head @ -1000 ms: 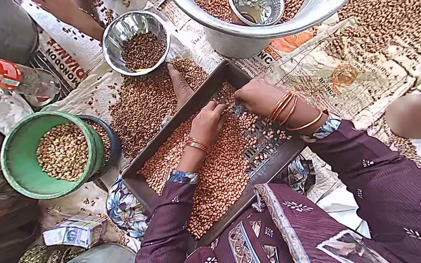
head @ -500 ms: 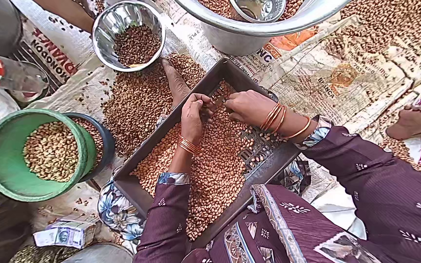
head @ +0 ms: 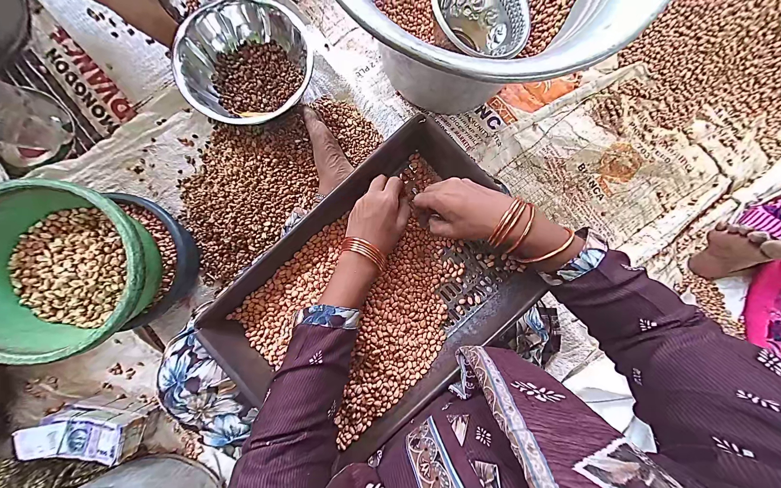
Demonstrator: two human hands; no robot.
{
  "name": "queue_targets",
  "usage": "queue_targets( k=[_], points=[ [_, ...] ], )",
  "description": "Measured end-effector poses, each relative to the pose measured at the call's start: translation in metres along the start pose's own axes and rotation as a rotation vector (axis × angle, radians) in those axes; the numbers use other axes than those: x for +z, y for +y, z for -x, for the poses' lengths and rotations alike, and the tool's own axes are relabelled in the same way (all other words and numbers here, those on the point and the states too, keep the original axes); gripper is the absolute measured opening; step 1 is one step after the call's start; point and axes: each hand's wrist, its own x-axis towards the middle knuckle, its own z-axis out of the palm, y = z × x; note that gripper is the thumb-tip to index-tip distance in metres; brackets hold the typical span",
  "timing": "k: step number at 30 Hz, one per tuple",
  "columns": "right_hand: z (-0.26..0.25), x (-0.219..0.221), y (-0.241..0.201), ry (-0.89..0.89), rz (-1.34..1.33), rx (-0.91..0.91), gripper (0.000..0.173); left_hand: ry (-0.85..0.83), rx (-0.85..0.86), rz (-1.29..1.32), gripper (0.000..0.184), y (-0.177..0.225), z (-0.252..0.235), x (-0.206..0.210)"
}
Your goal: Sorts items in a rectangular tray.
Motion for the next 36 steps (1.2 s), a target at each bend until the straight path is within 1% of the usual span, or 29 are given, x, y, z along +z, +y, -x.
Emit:
queue_targets(
  k=[1, 2, 4, 5, 6, 7, 9, 11, 12, 13, 15, 18, 20, 21, 23, 24, 26, 27, 28, 29, 30, 31, 33, 35, 36],
  points=[
    [0.0, 0.004, 0.001, 0.003, -0.016, -0.05, 0.014, 0.037, -0.025, 0.105, 0.024, -0.001, 0.002, -0.002],
    [0.0, 0.007, 0.0, -0.013, -0.005, -0.055, 0.009, 0.075, -0.05, 0.235, 0.024, -0.001, 0.003, -0.003],
    [0.0, 0.006, -0.009, -0.074, 0.049, 0.012, 0.007, 0.104, -0.125, 0.503, 0.031, -0.001, 0.0, -0.005],
    [0.0, 0.004, -0.013, -0.102, 0.082, 0.048, 0.005, 0.108, -0.144, 0.586, 0.032, 0.001, -0.004, -0.005],
    [-0.001, 0.003, -0.016, -0.127, 0.112, 0.082, 0.003, 0.105, -0.135, 0.574, 0.032, 0.003, -0.008, -0.007],
    [-0.002, 0.001, -0.019, -0.162, 0.135, 0.122, 0.003, 0.092, -0.112, 0.483, 0.029, 0.006, -0.013, -0.009],
    [-0.003, -0.001, -0.024, -0.214, 0.172, 0.179, 0.009, 0.023, -0.092, 0.194, 0.026, 0.011, -0.026, -0.01],
    [-0.004, -0.002, -0.024, -0.245, 0.18, 0.225, 0.016, -0.072, -0.124, -0.057, 0.034, 0.018, -0.038, -0.004],
    [-0.003, -0.003, -0.023, -0.248, 0.185, 0.239, 0.017, -0.1, -0.139, -0.142, 0.037, 0.021, -0.042, -0.001],
    [-0.002, -0.004, -0.02, -0.244, 0.172, 0.247, 0.017, -0.12, -0.146, -0.194, 0.038, 0.025, -0.045, 0.002],
    [0.001, -0.01, -0.014, -0.194, 0.14, 0.245, 0.014, -0.104, -0.139, -0.241, 0.037, 0.03, -0.047, 0.006],
    [0.006, -0.016, 0.002, -0.019, 0.057, 0.165, 0.015, -0.066, -0.127, -0.247, 0.033, 0.03, -0.047, 0.008],
    [0.009, -0.02, 0.006, 0.114, 0.025, 0.109, 0.012, -0.053, -0.151, -0.089, 0.031, 0.027, -0.042, 0.001],
    [0.01, -0.021, 0.005, 0.192, 0.033, 0.09, 0.01, -0.008, -0.17, 0.069, 0.029, 0.024, -0.038, -0.002],
    [0.012, -0.024, 0.001, 0.322, 0.037, 0.063, 0.013, 0.088, -0.245, 0.513, 0.02, 0.021, -0.027, 0.002],
    [0.012, -0.026, -0.002, 0.382, 0.02, 0.025, 0.013, 0.085, -0.315, 0.771, 0.02, 0.022, -0.022, 0.004],
    [0.012, -0.029, -0.007, 0.432, -0.033, -0.075, 0.015, -0.011, -0.472, 1.299, 0.028, 0.029, -0.012, 0.002],
    [0.013, -0.031, -0.009, 0.419, -0.033, -0.087, 0.018, -0.077, -0.532, 1.455, 0.032, 0.031, -0.006, -0.002],
    [0.015, -0.033, -0.012, 0.393, -0.012, -0.06, 0.018, -0.123, -0.573, 1.498, 0.036, 0.032, -0.001, -0.005],
    [0.019, -0.035, -0.014, 0.355, 0.036, 0.004, 0.016, -0.15, -0.557, 1.442, 0.038, 0.03, 0.003, -0.005],
    [0.024, -0.036, -0.017, 0.291, 0.087, 0.099, 0.014, -0.171, -0.485, 1.321, 0.033, 0.027, 0.008, -0.004],
    [0.029, -0.037, -0.019, 0.218, 0.134, 0.194, 0.012, -0.171, -0.381, 1.135, 0.025, 0.025, 0.014, -0.002],
    [0.037, -0.033, -0.022, 0.095, 0.199, 0.345, 0.012, -0.161, -0.183, 0.717, 0.017, 0.026, 0.027, 0.002],
    [0.045, -0.026, -0.025, 0.037, 0.24, 0.394, 0.01, -0.113, 0.022, 0.437, 0.015, 0.036, 0.04, 0.011],
    [0.05, -0.022, -0.028, 0.025, 0.266, 0.387, 0.008, -0.117, 0.081, 0.329, 0.016, 0.041, 0.043, 0.018]
  ],
)
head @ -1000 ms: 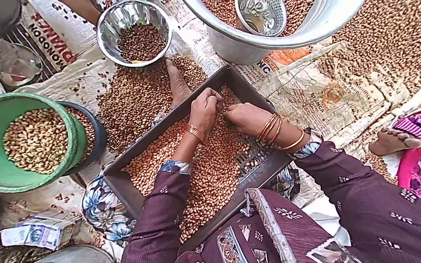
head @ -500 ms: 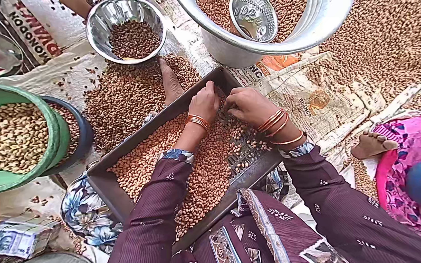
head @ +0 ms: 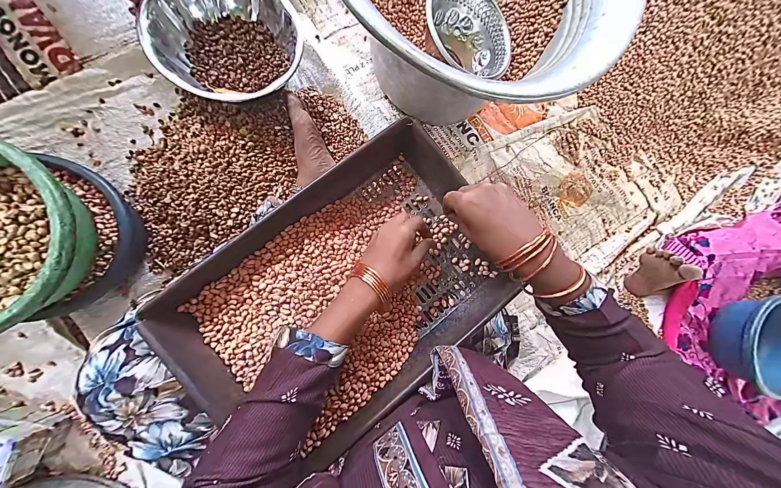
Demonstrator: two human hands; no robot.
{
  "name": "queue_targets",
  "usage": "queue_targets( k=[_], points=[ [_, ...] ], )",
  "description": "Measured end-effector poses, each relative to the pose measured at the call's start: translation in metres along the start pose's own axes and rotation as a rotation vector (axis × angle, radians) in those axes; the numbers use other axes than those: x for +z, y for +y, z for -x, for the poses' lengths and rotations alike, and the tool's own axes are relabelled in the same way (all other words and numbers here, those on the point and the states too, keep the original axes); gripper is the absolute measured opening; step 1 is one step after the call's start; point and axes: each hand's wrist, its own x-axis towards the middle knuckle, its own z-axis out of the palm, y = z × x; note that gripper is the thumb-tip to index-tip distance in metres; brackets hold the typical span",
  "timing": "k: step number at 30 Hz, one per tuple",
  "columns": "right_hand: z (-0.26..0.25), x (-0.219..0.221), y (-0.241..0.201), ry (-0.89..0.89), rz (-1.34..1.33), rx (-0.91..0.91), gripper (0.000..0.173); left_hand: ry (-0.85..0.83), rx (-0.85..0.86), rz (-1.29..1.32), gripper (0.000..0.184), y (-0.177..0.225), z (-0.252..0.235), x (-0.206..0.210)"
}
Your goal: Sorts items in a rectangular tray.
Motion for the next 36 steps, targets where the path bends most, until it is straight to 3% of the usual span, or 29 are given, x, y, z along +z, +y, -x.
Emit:
queue_targets(
  k=[5, 12, 14, 17, 20, 22, 25, 28, 30, 32, 36],
  points=[
    [0.026, 0.018, -0.003, 0.054, 0.084, -0.13, 0.018, -0.03, 0.02, -0.365, 0.018, 0.007, -0.004, 0.027],
    [0.004, 0.036, 0.002, 0.087, 0.109, -0.22, 0.017, -0.08, -0.024, -0.424, 0.02, 0.01, 0.001, 0.02],
    [0.002, 0.033, -0.001, 0.055, 0.111, -0.201, 0.014, -0.017, -0.021, -0.282, 0.02, 0.003, 0.002, 0.02],
    [0.001, 0.023, -0.005, 0.095, 0.0, -0.232, 0.014, 0.155, -0.138, 0.166, 0.017, 0.001, 0.005, 0.009],
    [0.007, 0.01, -0.014, 0.26, -0.211, -0.392, 0.015, 0.139, -0.378, 0.851, 0.03, 0.0, 0.002, -0.002],
    [0.01, 0.007, -0.02, 0.268, -0.22, -0.431, 0.013, 0.118, -0.446, 1.117, 0.034, -0.001, 0.005, -0.011],
    [0.009, 0.021, -0.019, 0.142, -0.104, -0.366, 0.011, 0.158, -0.409, 0.978, 0.023, -0.007, 0.018, -0.031],
    [0.009, 0.037, -0.034, -0.079, 0.026, -0.193, 0.027, 0.293, -0.329, 0.793, 0.018, -0.016, 0.037, -0.061],
    [0.009, 0.046, -0.053, -0.191, -0.009, -0.288, 0.028, 0.38, -0.305, 0.746, 0.018, -0.023, 0.05, -0.082],
    [0.012, 0.043, -0.076, -0.221, -0.072, -0.465, 0.019, 0.428, -0.313, 0.623, 0.014, -0.031, 0.062, -0.099],
    [0.024, 0.023, -0.14, -0.105, -0.041, -0.673, 0.015, 0.356, -0.27, 0.024, 0.019, -0.048, 0.083, -0.114]
  ],
)
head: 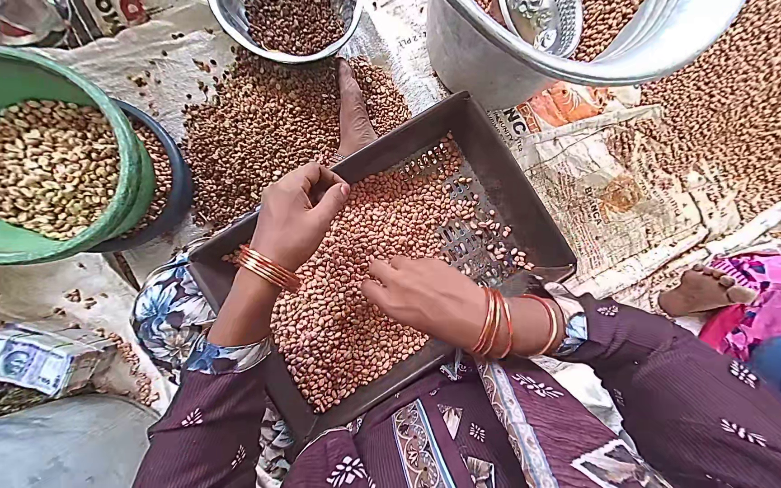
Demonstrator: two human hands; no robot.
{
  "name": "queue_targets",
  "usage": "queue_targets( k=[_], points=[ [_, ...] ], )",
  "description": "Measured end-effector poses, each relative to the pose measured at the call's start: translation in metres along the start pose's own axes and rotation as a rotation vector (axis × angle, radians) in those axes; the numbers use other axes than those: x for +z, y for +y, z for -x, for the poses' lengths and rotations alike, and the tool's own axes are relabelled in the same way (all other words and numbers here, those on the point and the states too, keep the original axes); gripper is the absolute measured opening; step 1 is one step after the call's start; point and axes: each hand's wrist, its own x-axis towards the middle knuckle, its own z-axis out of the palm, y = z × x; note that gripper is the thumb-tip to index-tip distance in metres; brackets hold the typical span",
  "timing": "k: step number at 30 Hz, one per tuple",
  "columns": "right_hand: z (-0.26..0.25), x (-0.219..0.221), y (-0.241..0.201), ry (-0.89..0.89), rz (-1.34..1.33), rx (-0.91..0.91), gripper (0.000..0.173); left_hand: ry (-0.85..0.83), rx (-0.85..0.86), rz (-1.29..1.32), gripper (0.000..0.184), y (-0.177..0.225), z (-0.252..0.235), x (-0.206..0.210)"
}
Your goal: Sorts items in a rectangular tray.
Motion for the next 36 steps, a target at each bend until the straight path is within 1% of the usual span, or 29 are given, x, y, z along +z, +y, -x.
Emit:
queue_targets(
  k=[2, 4, 5, 7, 9, 11, 16, 18, 21, 24, 25, 27, 29, 30, 31, 33, 34, 35, 36],
  points=[
    [-0.016, 0.003, -0.032, -0.055, -0.033, -0.189, 0.02, -0.028, 0.146, -0.161, 0.019, -0.001, 0.003, 0.006],
    [-0.032, 0.023, -0.06, -0.124, -0.031, -0.416, 0.023, -0.079, 0.275, -0.235, 0.019, -0.005, -0.007, 0.021],
    [-0.039, 0.035, -0.074, -0.182, -0.034, -0.5, 0.027, -0.106, 0.318, -0.266, 0.02, -0.005, -0.013, 0.03],
    [-0.048, 0.056, -0.094, -0.303, -0.049, -0.571, 0.032, -0.183, 0.351, -0.365, 0.022, -0.001, -0.024, 0.045],
    [-0.053, 0.065, -0.101, -0.369, -0.049, -0.553, 0.034, -0.3, 0.301, -0.518, 0.023, 0.008, -0.033, 0.055],
    [-0.058, 0.061, -0.096, -0.419, -0.055, -0.524, 0.036, -0.385, 0.234, -0.654, 0.024, 0.019, -0.036, 0.06],
    [-0.068, 0.051, -0.09, -0.529, -0.044, -0.471, 0.04, -0.437, 0.098, -0.855, 0.025, 0.044, -0.033, 0.067],
    [-0.072, 0.05, -0.095, -0.6, -0.062, -0.432, 0.04, -0.454, 0.002, -0.892, 0.024, 0.053, -0.033, 0.07],
    [-0.072, 0.048, -0.1, -0.649, -0.098, -0.357, 0.039, -0.495, -0.126, -0.89, 0.024, 0.064, -0.036, 0.073],
    [-0.072, 0.056, -0.101, -0.644, -0.04, -0.324, 0.037, -0.515, -0.169, -0.882, 0.022, 0.069, -0.04, 0.075],
    [-0.07, 0.055, -0.099, -0.639, -0.01, -0.297, 0.036, -0.519, -0.166, -0.853, 0.023, 0.068, -0.042, 0.073],
    [-0.067, 0.051, -0.09, -0.624, 0.032, -0.221, 0.04, -0.482, -0.136, -0.729, 0.028, 0.056, -0.044, 0.063],
    [-0.06, 0.032, -0.066, -0.602, -0.031, -0.136, 0.045, -0.355, -0.08, -0.503, 0.028, 0.043, -0.039, 0.041],
    [-0.053, 0.024, -0.05, -0.557, -0.074, -0.094, 0.047, -0.27, -0.041, -0.379, 0.025, 0.036, -0.033, 0.028],
    [-0.045, 0.017, -0.034, -0.515, -0.095, -0.042, 0.046, -0.193, -0.015, -0.238, 0.02, 0.028, -0.024, 0.014],
    [-0.028, 0.01, -0.001, -0.427, 0.008, 0.05, 0.053, -0.1, -0.031, 0.165, 0.013, 0.008, -0.006, -0.012],
    [-0.02, 0.008, 0.016, -0.399, 0.063, 0.098, 0.061, -0.073, -0.06, 0.39, 0.015, -0.001, 0.005, -0.024],
    [-0.012, 0.006, 0.032, -0.378, 0.102, 0.157, 0.064, -0.056, -0.108, 0.574, 0.02, -0.009, 0.019, -0.035],
    [-0.006, 0.002, 0.045, -0.378, 0.13, 0.231, 0.066, -0.04, -0.162, 0.697, 0.024, -0.017, 0.032, -0.046]
  ],
)
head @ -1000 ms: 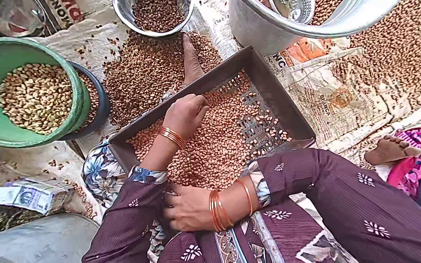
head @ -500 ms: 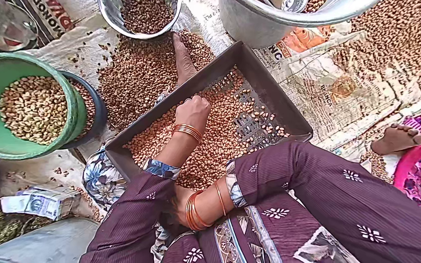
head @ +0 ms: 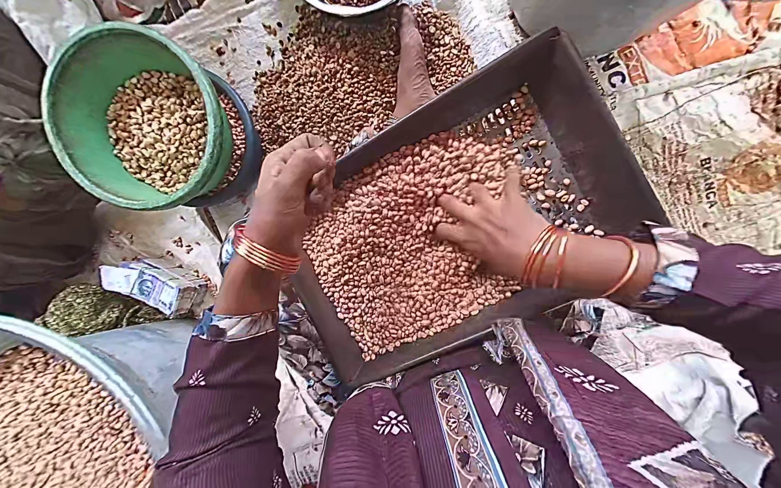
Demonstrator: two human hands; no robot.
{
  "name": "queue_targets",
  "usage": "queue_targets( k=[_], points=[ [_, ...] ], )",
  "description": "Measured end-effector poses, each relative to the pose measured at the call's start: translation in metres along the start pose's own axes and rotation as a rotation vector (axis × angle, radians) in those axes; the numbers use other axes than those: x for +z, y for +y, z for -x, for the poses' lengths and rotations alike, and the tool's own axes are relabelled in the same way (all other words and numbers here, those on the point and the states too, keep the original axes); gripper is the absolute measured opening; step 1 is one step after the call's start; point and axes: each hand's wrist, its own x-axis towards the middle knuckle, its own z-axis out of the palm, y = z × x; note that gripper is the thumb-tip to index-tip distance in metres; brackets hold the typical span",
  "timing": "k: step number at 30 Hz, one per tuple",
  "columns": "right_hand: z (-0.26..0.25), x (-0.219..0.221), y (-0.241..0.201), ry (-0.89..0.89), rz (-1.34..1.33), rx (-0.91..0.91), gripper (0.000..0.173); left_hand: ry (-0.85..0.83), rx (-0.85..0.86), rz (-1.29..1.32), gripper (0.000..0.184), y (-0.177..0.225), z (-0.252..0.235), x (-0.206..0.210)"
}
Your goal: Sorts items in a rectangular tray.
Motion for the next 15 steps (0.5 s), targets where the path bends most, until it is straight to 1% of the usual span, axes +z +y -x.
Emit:
queue_targets(
  k=[2, 3, 4, 5, 6, 7, 8, 10, 11, 12, 13, 14, 15],
  points=[
    [0.008, -0.006, 0.019, -0.037, 0.029, 0.143, 0.069, 0.032, -0.062, 0.166, 0.027, -0.004, 0.026, -0.023],
    [0.01, -0.012, 0.022, -0.063, 0.054, 0.188, 0.065, 0.039, -0.08, 0.234, 0.029, -0.006, 0.038, -0.03],
    [0.009, -0.019, 0.019, -0.077, 0.086, 0.198, 0.058, 0.039, -0.098, 0.287, 0.031, -0.008, 0.051, -0.036],
    [0.007, -0.026, 0.011, -0.063, 0.115, 0.169, 0.047, 0.036, -0.108, 0.309, 0.033, -0.01, 0.063, -0.039],
    [0.001, -0.033, 0.001, -0.006, 0.134, 0.092, 0.036, 0.031, -0.104, 0.292, 0.035, -0.012, 0.074, -0.04],
    [-0.007, -0.036, -0.012, 0.088, 0.135, -0.03, 0.026, 0.034, -0.083, 0.254, 0.036, -0.012, 0.083, -0.039],
    [-0.018, -0.04, -0.029, 0.169, 0.118, -0.174, 0.022, 0.042, -0.051, 0.2, 0.035, -0.009, 0.09, -0.035],
    [-0.049, -0.039, -0.068, 0.278, 0.056, -0.474, 0.022, 0.062, 0.016, 0.089, 0.03, 0.003, 0.099, -0.024],
    [-0.067, -0.034, -0.089, 0.296, 0.024, -0.599, 0.024, 0.073, 0.045, 0.04, 0.027, 0.01, 0.102, -0.018],
    [-0.083, -0.028, -0.109, 0.281, 0.001, -0.684, 0.027, 0.086, 0.076, -0.014, 0.024, 0.016, 0.102, -0.012],
    [-0.096, -0.021, -0.125, 0.256, 0.006, -0.721, 0.026, 0.085, 0.101, -0.094, 0.02, 0.019, 0.102, -0.006],
    [-0.102, -0.018, -0.134, 0.206, 0.026, -0.704, 0.024, 0.064, 0.122, -0.206, 0.015, 0.02, 0.102, -0.001],
    [-0.102, -0.019, -0.136, 0.142, 0.044, -0.645, 0.025, 0.025, 0.138, -0.352, 0.012, 0.02, 0.103, 0.003]
  ],
)
